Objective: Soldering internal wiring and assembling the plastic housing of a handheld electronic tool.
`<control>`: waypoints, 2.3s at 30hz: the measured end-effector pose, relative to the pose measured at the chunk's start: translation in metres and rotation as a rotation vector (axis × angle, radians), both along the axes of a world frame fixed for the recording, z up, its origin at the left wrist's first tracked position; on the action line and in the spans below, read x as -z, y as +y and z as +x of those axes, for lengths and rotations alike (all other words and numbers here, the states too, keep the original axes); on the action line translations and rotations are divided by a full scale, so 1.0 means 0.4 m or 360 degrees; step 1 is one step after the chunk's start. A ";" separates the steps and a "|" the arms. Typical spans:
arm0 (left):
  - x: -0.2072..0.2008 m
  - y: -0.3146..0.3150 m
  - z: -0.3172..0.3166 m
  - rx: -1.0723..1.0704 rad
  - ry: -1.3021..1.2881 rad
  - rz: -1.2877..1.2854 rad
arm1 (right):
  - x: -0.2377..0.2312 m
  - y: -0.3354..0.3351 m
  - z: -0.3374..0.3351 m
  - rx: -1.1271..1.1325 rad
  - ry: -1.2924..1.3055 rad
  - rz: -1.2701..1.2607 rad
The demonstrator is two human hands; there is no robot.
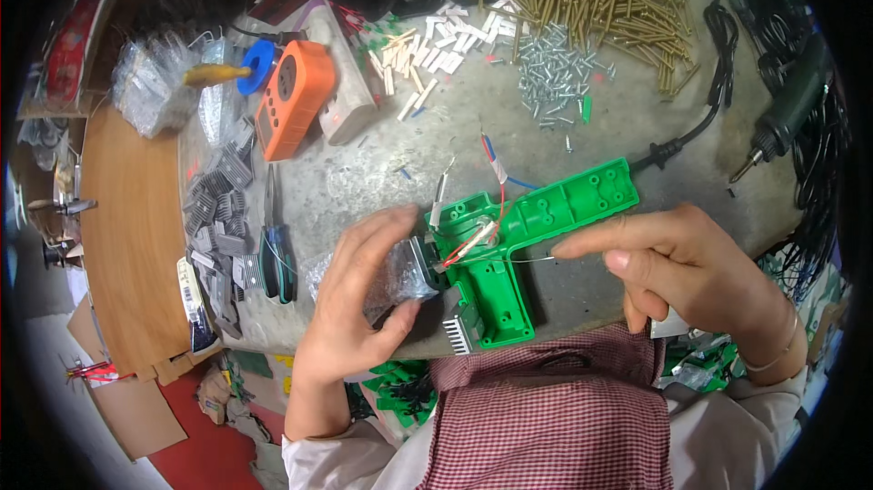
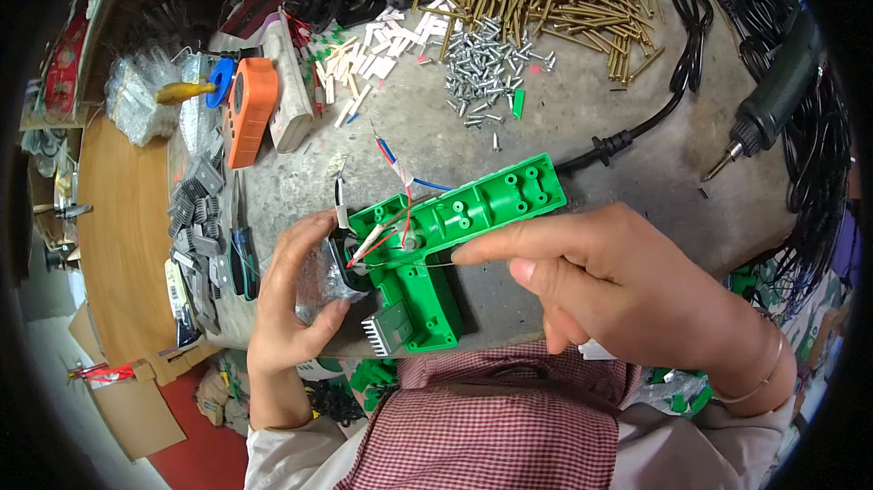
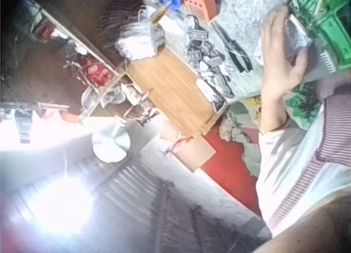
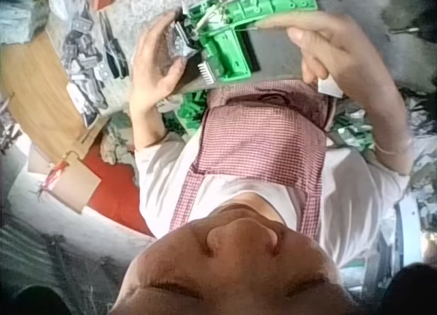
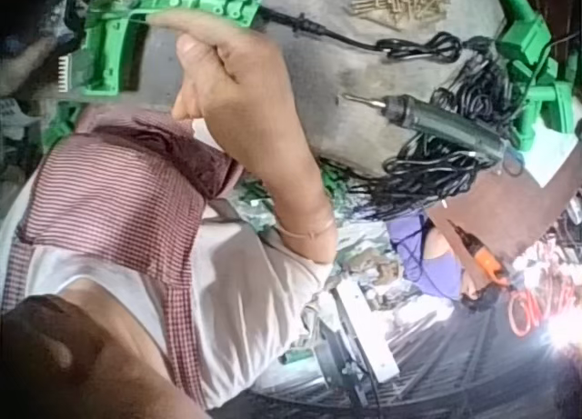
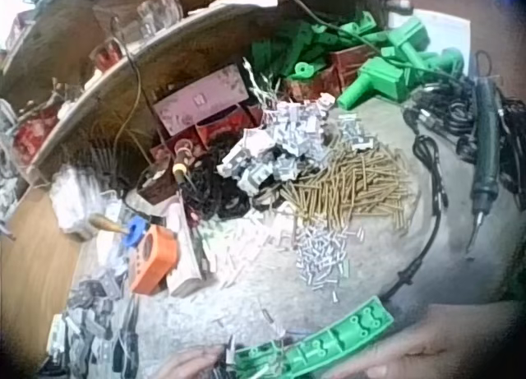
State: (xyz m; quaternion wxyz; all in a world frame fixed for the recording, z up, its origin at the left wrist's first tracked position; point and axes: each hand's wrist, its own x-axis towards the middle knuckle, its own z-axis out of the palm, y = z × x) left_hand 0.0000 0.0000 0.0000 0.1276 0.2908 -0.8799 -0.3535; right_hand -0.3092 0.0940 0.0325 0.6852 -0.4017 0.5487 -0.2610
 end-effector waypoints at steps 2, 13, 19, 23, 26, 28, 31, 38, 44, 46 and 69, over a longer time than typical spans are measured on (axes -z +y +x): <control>-0.014 0.013 -0.016 -0.0055 -0.0050 -0.0082 | -0.005 -0.007 0.000 0.0007 0.0033 -0.0046; 0.028 0.023 -0.060 -0.0204 -0.0090 -0.0407 | 0.081 0.001 0.060 0.0090 -0.0161 -0.0247; 0.030 0.022 -0.061 -0.0234 -0.0057 -0.0343 | 0.128 0.009 0.086 -0.0149 0.0621 -0.1345; 0.045 0.015 -0.051 -0.0156 0.0043 -0.0361 | 0.084 0.021 0.104 -0.0542 0.1124 -0.1366; 0.044 0.002 -0.041 0.0013 0.0078 -0.0483 | 0.075 0.014 0.120 -0.0651 0.1404 -0.1347; 0.036 -0.001 -0.041 0.0086 0.0015 -0.0546 | 0.064 0.007 0.124 -0.0756 0.1468 -0.1335; 0.035 0.002 -0.046 0.0014 0.0027 -0.0517 | 0.057 0.006 0.125 -0.0872 0.1552 -0.1291; 0.021 0.016 -0.066 0.0065 -0.0158 -0.0691 | 0.078 0.000 0.115 -0.0889 0.1317 -0.1268; 0.009 -0.001 -0.080 0.0105 -0.0159 -0.0554 | 0.074 -0.001 0.100 -0.0779 0.1108 -0.1090; 0.011 0.000 -0.073 0.0070 -0.0138 -0.0553 | 0.035 -0.010 0.088 -0.0698 0.0832 -0.0947; 0.030 0.161 -0.100 0.0097 0.0109 -0.1171 | 0.019 0.083 0.162 -0.0486 0.0460 -0.0584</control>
